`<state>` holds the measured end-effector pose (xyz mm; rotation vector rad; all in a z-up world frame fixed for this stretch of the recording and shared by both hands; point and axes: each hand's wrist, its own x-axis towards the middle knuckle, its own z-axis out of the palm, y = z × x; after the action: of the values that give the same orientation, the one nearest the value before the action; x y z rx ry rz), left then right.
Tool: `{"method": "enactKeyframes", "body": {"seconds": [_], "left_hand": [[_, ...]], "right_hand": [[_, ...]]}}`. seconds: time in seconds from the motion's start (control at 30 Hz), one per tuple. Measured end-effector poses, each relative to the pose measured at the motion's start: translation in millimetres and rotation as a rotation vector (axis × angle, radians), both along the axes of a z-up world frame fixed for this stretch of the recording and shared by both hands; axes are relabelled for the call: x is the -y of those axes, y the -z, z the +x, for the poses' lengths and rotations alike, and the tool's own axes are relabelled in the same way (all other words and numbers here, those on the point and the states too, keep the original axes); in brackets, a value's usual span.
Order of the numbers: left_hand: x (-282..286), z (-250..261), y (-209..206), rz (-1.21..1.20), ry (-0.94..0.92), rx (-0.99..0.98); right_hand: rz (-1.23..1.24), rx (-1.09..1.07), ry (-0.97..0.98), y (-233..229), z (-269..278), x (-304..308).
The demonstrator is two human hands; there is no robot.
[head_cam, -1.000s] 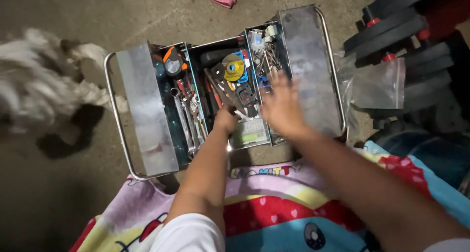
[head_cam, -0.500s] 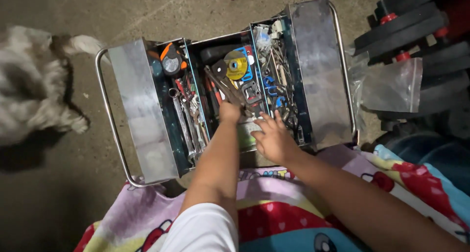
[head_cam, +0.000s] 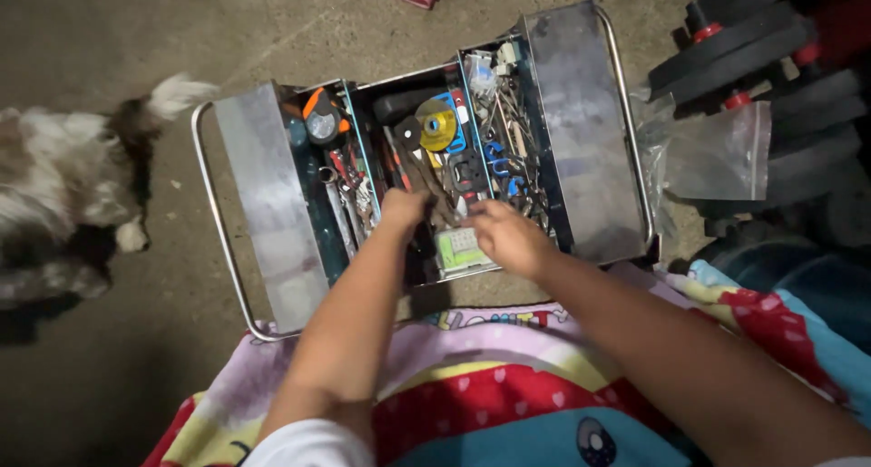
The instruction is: Organizing various tools and items inside a metal toolbox.
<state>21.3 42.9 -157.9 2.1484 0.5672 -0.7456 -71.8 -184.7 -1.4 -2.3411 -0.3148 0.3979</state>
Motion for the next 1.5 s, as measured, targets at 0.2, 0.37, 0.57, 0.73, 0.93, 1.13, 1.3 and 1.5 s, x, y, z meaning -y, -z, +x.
{"method": "enactKeyframes", "body": {"seconds": [0.2,0.37,0.57,0.73,0.93,1.13,1.3,1.5], "left_hand": [[-22.0,6.7,-150.3,-0.375,0.003,-0.244],[-43.6,-1.4,-197.1,-0.428,0.017,-0.202],[-43.4,-12.5,-269.9,-0.651,0.155,-0.326],[-28.6,-20.0,-271.1,-0.9,0.316,-0.378],[14.9,-22.2,-289.1,-1.024,0.37,-0.446],[54.5,-16.2,-282.1,-1.113,0.169,-0.376],[77.8,-21.2,-209.6,-0.624,0.095,-0.264],[114.6,-51.6,-215.5,-0.455,0.353,-0.276]], "right_hand": [[0.047,-0.004,0.127,-30.4,14.4,1.8],[0.004,0.064,0.096,-54.8,18.5,10.2],[-0.252,0.325,-0.026,-135.4,19.6,14.9],[-0.379,0.309,-0.117,-160.9,7.5,35.1],[-0.565,0.327,-0.027,-154.7,-6.7,77.9],[-0.506,0.02,0.248,-143.6,-18.3,126.8],[-0.459,-0.401,0.786,-85.4,-21.0,151.4],[-0.225,-0.578,1.071,6.5,-26.2,140.1]]}}
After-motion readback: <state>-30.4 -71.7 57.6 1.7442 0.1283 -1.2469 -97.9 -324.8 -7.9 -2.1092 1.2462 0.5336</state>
